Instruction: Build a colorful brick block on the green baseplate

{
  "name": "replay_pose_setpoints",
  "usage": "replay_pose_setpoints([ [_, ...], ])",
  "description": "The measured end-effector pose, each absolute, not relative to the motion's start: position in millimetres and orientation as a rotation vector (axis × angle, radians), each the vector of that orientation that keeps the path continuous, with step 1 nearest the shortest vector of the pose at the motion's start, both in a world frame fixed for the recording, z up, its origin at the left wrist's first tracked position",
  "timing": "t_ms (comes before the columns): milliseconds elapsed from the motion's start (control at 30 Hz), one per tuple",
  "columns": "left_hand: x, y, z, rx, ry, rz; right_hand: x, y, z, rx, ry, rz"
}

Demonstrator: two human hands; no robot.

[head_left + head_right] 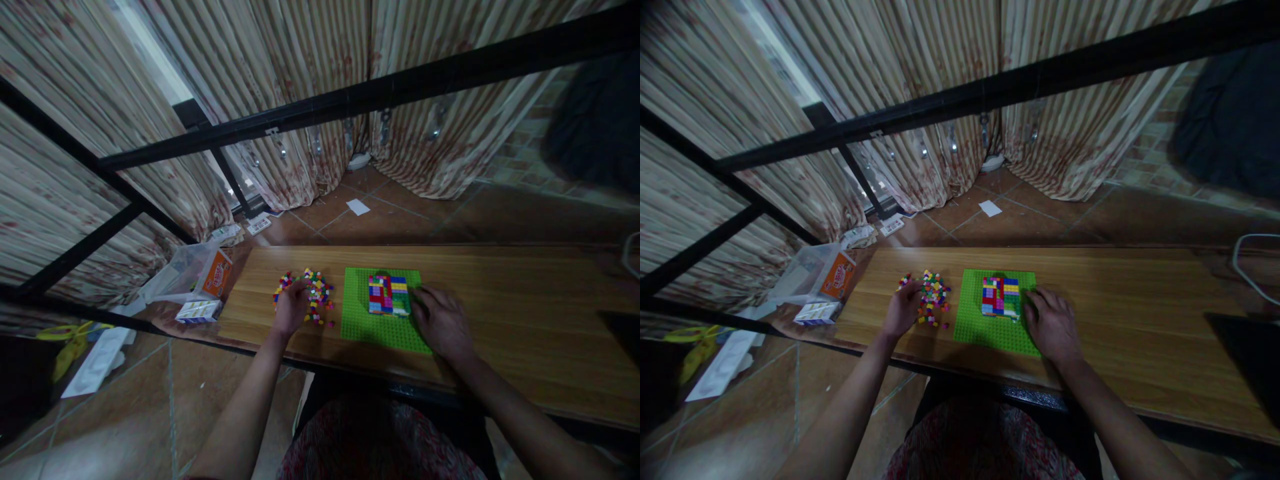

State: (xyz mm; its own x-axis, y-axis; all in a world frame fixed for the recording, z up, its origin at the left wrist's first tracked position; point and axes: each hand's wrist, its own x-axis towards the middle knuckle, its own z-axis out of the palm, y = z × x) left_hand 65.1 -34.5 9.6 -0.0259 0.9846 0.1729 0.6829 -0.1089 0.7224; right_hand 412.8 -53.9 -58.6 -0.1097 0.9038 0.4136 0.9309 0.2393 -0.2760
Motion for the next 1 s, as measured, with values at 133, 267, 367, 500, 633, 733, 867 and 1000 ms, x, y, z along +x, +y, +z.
replay_pose_setpoints([
  [133, 71, -65, 8, 1.415, 1.607, 1.071, 415, -54, -61, -1.651, -2.02, -0.103],
  [267, 80, -84, 15, 1.205, 1.516, 1.065, 416, -54, -63, -1.628, -2.037, -0.129],
  [367, 85, -88, 18, 1.162, 1.485, 1.083, 416, -54, -62, -1.618, -2.031, -0.128],
  [500, 89, -87, 13, 1.072, 1.514, 1.135, 416, -54, -62, -1.627, -2.037, -0.137],
  [633, 90, -84, 4, 1.09, 1.569, 1.129, 417, -54, -62, -1.621, -2.035, -0.153],
  [733, 88, -78, -1, 1.226, 1.624, 1.076, 418, -54, -63, -1.611, -2.041, -0.143],
  [867, 87, -68, -4, 1.302, 1.713, 1.029, 417, -54, -62, -1.621, -2.037, -0.134],
  [1000, 86, -61, -6, 1.274, 1.796, 0.993, 416, -55, -60, -1.637, -2.037, -0.13],
])
